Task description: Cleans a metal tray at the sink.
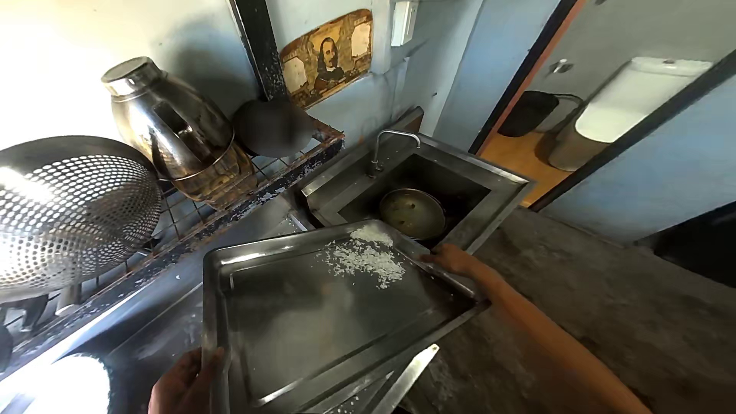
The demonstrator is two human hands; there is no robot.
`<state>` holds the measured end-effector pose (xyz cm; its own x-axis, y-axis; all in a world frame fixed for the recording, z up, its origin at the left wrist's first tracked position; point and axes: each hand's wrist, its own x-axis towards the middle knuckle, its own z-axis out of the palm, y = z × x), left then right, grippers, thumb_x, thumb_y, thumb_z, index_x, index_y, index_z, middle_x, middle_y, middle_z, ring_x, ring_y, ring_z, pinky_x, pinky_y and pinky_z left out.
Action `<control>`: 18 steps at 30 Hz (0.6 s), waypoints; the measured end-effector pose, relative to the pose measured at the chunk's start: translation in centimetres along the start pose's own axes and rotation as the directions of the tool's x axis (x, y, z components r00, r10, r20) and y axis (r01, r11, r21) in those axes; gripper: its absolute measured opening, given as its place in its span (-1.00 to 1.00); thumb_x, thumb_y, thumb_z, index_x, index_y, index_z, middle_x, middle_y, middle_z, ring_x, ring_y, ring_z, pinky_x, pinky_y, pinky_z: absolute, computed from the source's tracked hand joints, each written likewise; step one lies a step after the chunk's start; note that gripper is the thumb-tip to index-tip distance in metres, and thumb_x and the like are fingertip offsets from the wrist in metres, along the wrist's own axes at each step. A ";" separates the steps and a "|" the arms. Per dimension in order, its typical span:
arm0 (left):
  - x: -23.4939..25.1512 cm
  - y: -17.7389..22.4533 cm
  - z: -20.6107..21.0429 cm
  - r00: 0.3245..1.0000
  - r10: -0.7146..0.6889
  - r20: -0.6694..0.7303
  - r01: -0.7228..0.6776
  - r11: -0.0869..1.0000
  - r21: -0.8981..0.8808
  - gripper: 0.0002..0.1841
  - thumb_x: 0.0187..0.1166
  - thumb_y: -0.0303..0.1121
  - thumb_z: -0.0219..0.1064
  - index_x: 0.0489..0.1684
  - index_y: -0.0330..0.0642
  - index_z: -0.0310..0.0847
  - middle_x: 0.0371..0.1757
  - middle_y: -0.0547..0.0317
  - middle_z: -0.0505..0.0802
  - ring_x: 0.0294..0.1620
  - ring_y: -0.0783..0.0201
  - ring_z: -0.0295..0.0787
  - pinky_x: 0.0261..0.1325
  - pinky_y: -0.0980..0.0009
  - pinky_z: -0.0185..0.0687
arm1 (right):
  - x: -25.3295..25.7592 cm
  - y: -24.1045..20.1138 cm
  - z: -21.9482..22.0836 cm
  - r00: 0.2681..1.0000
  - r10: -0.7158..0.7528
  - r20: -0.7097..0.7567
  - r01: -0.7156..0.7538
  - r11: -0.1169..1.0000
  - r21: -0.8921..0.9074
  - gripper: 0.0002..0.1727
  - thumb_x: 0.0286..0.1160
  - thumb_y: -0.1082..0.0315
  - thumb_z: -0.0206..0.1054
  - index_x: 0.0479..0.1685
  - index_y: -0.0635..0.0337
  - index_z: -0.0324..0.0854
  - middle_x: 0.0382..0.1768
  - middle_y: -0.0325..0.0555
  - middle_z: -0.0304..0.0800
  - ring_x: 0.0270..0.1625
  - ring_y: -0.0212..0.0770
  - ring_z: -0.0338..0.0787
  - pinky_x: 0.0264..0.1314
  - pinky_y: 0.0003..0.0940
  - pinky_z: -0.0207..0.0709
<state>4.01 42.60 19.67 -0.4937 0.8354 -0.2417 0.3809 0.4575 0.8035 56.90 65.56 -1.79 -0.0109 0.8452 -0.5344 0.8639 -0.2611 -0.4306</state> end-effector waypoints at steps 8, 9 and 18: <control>-0.3 2.7 0.4 0.998 0.058 -0.014 -0.058 0.997 -0.057 -0.89 0.58 -0.39 0.40 -0.20 -0.27 0.70 -0.53 0.30 0.81 -0.54 0.46 0.73 -0.43 0.46 0.69 | 0.9 0.5 0.2 0.999 -0.040 0.034 0.039 0.999 0.033 -0.41 0.68 -0.15 0.29 -0.04 0.32 0.78 -0.05 0.24 0.84 0.12 0.22 0.79 0.33 0.31 0.54; -0.3 2.9 0.5 0.998 0.054 -0.018 -0.055 0.996 -0.064 -0.89 0.57 -0.40 0.40 -0.21 -0.27 0.70 -0.53 0.30 0.81 -0.54 0.46 0.74 -0.42 0.46 0.70 | 1.3 0.9 0.3 0.999 -0.037 0.038 0.036 0.999 0.036 -0.40 0.67 -0.16 0.30 -0.04 0.32 0.78 -0.04 0.25 0.84 0.13 0.23 0.79 0.33 0.32 0.54; -1.1 -5.4 -0.1 0.998 -0.069 0.008 0.061 0.937 0.344 -0.69 0.50 -0.38 0.45 0.05 -0.47 0.69 -0.19 -0.14 0.85 -0.18 0.09 0.80 0.02 0.03 0.70 | -2.7 -0.9 1.4 0.997 0.019 -0.070 -0.019 1.000 0.000 -0.38 0.65 -0.22 0.26 -0.07 0.25 0.78 0.00 0.23 0.82 0.18 0.23 0.79 0.29 0.33 0.57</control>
<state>2.49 39.17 15.67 -0.5121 0.8046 -0.3007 0.5952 0.5848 0.5511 55.42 62.85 -0.91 0.0402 0.8705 -0.4905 0.8637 -0.2771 -0.4209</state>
